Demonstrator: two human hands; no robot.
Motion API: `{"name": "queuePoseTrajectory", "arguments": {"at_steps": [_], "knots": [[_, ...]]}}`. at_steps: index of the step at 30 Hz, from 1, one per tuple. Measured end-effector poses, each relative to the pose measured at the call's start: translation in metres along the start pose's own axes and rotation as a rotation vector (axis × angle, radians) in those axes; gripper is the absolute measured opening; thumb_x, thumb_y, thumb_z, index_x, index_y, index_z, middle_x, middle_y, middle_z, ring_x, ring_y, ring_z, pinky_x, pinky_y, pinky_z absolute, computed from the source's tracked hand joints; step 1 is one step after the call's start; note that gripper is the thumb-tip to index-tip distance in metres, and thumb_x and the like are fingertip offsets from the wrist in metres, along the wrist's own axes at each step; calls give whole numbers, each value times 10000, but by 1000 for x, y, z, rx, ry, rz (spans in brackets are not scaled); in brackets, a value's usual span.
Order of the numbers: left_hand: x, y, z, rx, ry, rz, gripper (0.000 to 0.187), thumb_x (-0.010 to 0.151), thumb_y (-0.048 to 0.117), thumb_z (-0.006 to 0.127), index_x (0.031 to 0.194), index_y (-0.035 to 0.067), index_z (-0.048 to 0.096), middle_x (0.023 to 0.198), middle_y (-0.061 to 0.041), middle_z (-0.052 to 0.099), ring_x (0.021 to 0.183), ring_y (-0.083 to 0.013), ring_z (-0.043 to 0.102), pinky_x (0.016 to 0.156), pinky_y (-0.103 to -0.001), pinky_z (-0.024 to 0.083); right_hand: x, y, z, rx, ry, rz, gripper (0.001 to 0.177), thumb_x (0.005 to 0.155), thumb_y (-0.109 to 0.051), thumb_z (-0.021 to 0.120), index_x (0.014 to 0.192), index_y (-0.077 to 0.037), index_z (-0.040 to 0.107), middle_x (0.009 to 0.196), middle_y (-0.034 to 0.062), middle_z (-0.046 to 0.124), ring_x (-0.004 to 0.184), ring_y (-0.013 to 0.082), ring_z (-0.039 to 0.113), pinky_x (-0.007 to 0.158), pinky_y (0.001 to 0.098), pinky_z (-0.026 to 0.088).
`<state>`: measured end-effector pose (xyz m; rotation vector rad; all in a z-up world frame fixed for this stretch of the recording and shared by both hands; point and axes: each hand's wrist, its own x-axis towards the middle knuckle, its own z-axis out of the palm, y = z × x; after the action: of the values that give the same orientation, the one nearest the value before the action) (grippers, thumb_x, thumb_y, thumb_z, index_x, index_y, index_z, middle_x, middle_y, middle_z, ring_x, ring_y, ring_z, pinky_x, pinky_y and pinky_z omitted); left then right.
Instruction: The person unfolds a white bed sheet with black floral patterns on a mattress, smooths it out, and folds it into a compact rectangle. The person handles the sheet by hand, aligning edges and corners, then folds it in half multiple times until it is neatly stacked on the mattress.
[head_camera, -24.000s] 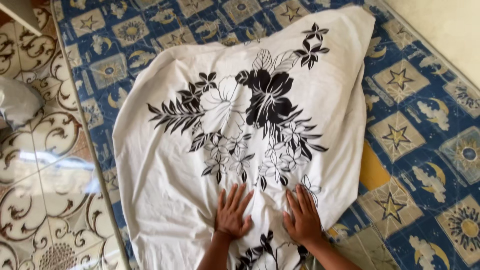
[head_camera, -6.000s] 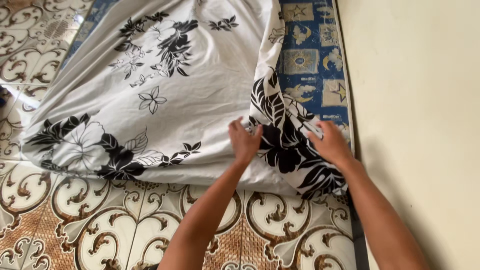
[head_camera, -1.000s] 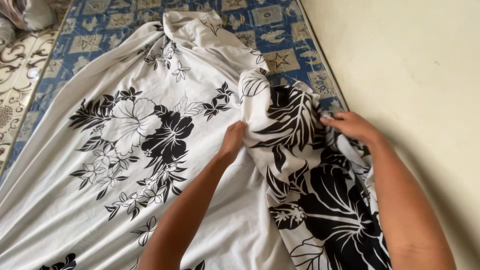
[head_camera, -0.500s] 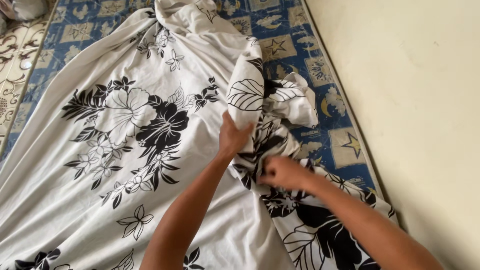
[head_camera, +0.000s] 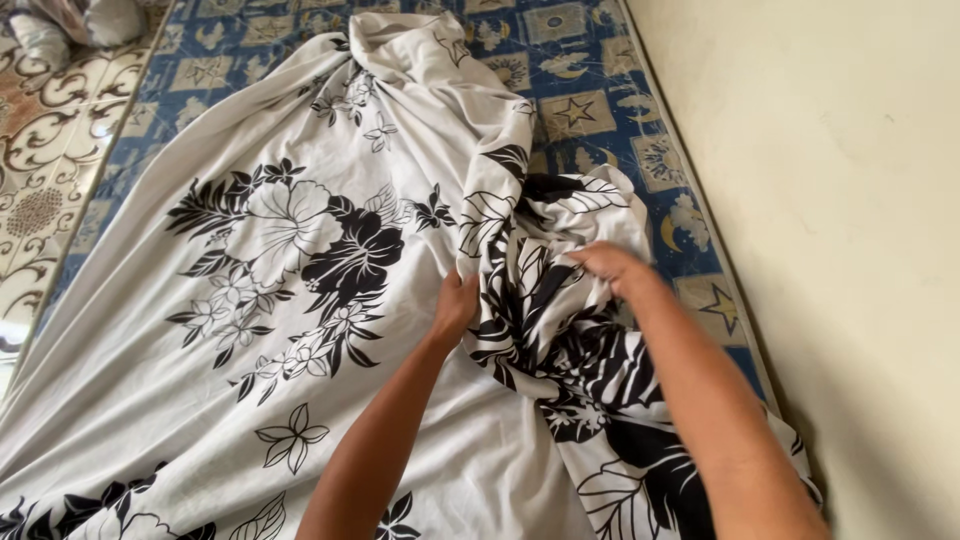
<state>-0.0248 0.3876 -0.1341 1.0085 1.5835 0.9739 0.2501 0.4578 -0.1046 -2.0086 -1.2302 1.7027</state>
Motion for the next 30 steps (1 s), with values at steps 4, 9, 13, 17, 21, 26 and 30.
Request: {"name": "queuePoseTrajectory", "arguments": {"at_steps": [4, 9, 13, 17, 21, 26, 30], "knots": [[15, -7, -5, -149, -40, -76, 323, 1041, 217, 475, 1163, -45, 619, 713, -27, 540, 562, -130, 483, 489, -313, 392, 35, -32, -66, 124, 248, -216, 461, 868, -185, 737, 1262, 35, 642, 1171, 193, 683, 921, 253, 614, 785, 427, 518], [18, 5, 11, -199, -38, -11, 413, 1046, 305, 514, 1281, -15, 625, 876, -53, 597, 756, -157, 542, 674, -325, 457, -15, -96, -174, 167, 976, -783, 394, 1056, -186, 580, 1440, -101, 611, 1427, 145, 637, 1268, 273, 655, 1084, 383, 517], [7, 34, 29, -267, -225, 29, 566, 1016, 387, 510, 1452, 26, 500, 1321, -118, 634, 1199, -212, 566, 1048, -313, 399, -49, -89, -170, -409, 828, -548, 819, 965, -410, 665, 1602, -81, 268, 1603, 268, 215, 1455, 442, 241, 1139, 567, 244], [-6, 56, 61, -159, -377, 92, 734, 995, 482, 492, 1532, -8, 390, 1546, -206, 464, 1434, -311, 407, 1189, -415, 268, -32, -36, -135, -976, 564, -501, 808, 964, -628, 558, 1578, -159, 323, 1732, 180, 149, 1591, 364, 166, 1265, 529, 207], [-19, 62, 92, 143, -545, 106, 936, 942, 637, 439, 1566, -43, 286, 1553, -275, 439, 1438, -392, 438, 1190, -530, 318, -33, 35, -114, -1163, 252, -239, 751, 988, -612, 451, 1624, -394, 117, 1727, -16, 9, 1583, 322, -7, 1266, 528, 83], [-48, 71, 125, 556, -667, 314, 1052, 958, 736, 388, 1607, 1, 6, 1684, -278, 46, 1563, -408, 65, 1215, -582, 130, -41, 81, -128, -891, 333, -70, 730, 977, -567, 421, 1615, -413, 102, 1748, -80, -31, 1604, 270, -24, 1263, 502, 156], [-69, 74, 128, 624, -692, 332, 977, 924, 739, 298, 1644, 123, 63, 1688, -205, 145, 1559, -376, 137, 1224, -567, 134, -50, 86, -114, -985, 354, -111, 769, 979, -490, 463, 1634, -292, 112, 1722, 6, -26, 1569, 308, -37, 1241, 497, 112]]}}
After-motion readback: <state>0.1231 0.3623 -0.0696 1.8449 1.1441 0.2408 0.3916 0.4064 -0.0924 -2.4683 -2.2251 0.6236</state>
